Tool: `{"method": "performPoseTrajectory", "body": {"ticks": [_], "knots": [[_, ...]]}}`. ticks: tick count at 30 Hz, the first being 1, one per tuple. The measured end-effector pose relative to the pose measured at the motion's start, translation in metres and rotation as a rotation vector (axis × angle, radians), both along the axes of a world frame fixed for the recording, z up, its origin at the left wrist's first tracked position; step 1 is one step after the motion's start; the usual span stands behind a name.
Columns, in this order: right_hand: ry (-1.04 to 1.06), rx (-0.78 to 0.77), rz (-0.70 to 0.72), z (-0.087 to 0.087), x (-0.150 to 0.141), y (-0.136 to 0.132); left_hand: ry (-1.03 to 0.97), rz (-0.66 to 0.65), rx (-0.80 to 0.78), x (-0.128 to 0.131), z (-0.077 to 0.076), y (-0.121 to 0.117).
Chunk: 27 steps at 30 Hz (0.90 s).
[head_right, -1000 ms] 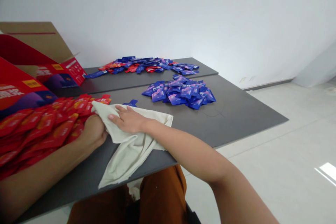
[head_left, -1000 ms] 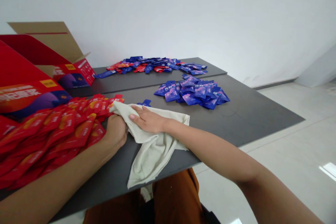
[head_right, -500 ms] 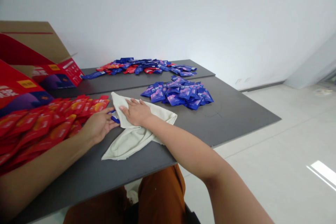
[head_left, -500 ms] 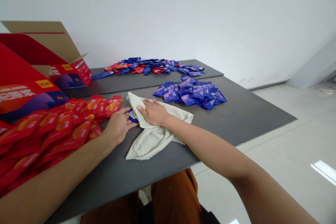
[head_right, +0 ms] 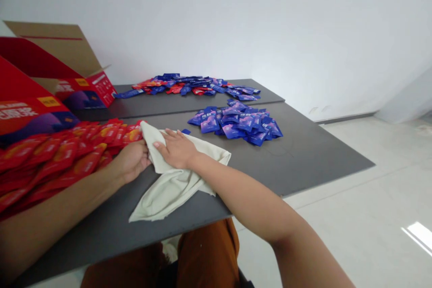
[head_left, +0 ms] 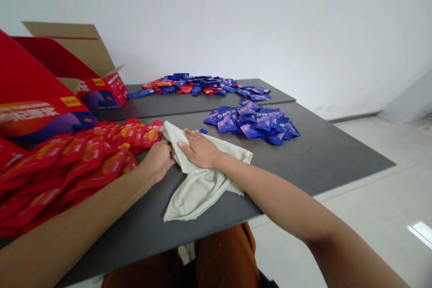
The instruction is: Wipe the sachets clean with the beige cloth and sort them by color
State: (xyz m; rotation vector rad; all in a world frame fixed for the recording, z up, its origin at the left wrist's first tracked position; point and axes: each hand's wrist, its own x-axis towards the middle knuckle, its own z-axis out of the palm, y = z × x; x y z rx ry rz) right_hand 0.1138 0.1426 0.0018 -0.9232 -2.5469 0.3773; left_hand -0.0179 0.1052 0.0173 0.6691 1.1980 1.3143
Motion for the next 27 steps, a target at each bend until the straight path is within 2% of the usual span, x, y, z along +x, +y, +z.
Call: {"method": "performPoseTrajectory", "body": {"ticks": [4,9,13,20,23,27], "knots": [[-0.017,0.003,-0.064,-0.002,0.004,0.012,-0.001,0.023,-0.037,-0.003,-0.001,0.0],[-0.023,0.021,-0.139,-0.002,0.006,0.007,0.02,-0.015,-0.025,-0.001,0.005,-0.004],[-0.028,0.033,-0.267,0.001,0.006,-0.008,0.092,0.093,-0.013,0.003,0.002,-0.006],[-0.103,0.057,-0.461,0.014,-0.001,-0.036,0.128,0.24,0.154,0.003,-0.011,-0.011],[-0.132,0.062,-0.476,0.014,-0.003,-0.039,0.23,0.293,0.171,0.002,-0.01,-0.01],[-0.167,0.064,-0.439,0.013,-0.005,-0.041,0.475,0.395,0.266,-0.005,-0.002,-0.001]]}}
